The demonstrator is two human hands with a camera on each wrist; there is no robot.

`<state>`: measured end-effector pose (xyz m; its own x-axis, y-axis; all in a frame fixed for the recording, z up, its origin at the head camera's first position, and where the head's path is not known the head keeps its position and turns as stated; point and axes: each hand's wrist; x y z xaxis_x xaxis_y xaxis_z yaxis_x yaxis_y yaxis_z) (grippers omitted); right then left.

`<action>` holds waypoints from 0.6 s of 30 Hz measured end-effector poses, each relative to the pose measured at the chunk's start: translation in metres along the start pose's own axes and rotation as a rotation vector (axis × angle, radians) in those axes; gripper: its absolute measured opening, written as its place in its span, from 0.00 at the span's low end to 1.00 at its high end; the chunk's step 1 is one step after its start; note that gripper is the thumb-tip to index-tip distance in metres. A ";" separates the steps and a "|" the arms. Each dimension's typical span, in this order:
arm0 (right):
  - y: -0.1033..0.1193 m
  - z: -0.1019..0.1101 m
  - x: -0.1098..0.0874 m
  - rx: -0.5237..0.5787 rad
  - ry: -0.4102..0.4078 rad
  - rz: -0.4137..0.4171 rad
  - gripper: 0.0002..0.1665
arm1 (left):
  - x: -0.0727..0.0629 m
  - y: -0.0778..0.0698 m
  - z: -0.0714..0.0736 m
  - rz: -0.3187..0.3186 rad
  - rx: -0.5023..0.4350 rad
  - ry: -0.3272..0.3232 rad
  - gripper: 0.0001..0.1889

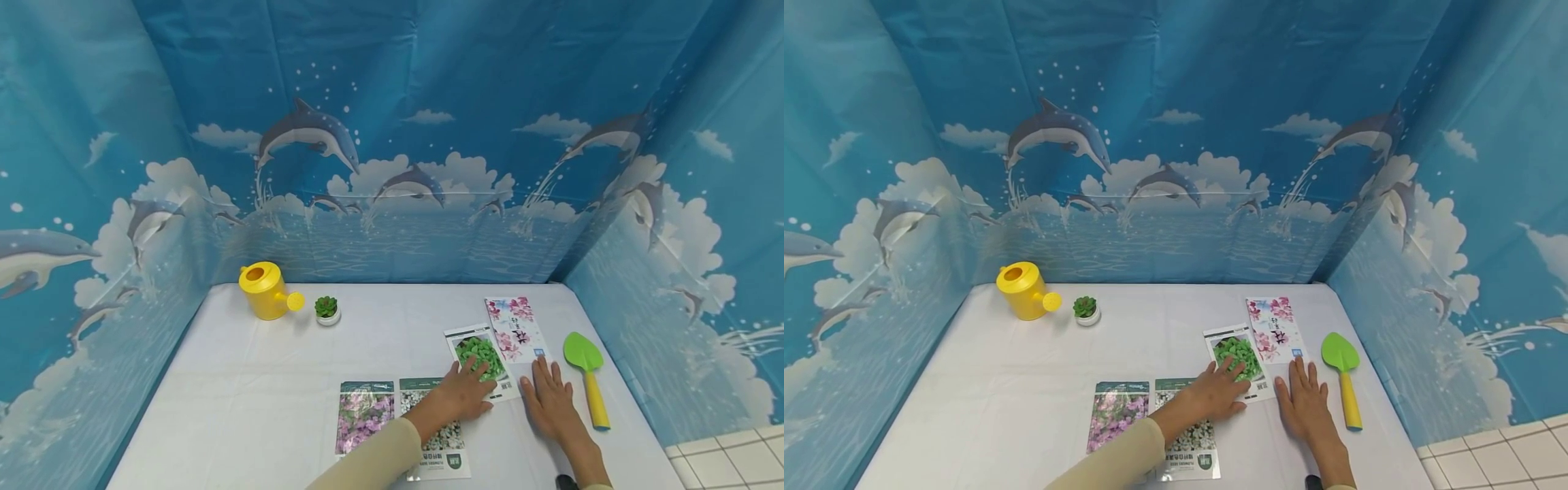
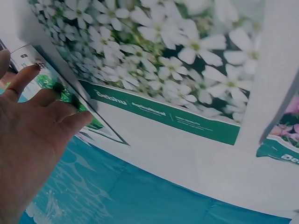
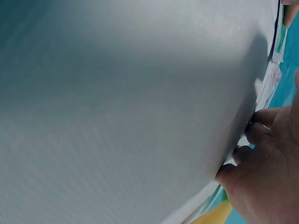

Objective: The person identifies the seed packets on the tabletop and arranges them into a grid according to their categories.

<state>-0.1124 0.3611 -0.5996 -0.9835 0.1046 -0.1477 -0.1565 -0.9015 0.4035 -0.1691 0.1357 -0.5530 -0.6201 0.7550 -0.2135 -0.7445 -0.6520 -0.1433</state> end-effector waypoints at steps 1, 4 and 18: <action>0.000 0.000 0.000 0.004 -0.005 0.002 0.48 | 0.000 0.002 0.000 0.003 0.004 0.002 0.27; 0.000 -0.001 0.000 0.007 -0.010 0.006 0.48 | 0.001 0.007 0.002 0.006 0.003 0.009 0.27; -0.001 -0.002 -0.002 0.017 -0.036 0.011 0.47 | 0.006 0.034 0.005 -0.004 -0.085 0.040 0.28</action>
<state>-0.1100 0.3611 -0.6012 -0.9878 0.1098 -0.1106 -0.1466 -0.8955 0.4203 -0.1990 0.1187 -0.5545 -0.6052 0.7555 -0.2511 -0.7225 -0.6536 -0.2252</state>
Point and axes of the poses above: each hand's wrist, its own x-axis towards the middle knuckle, its own z-axis out of the back of the hand, y = z × x, and after that the axes turned 2 degrees about -x, right-handed
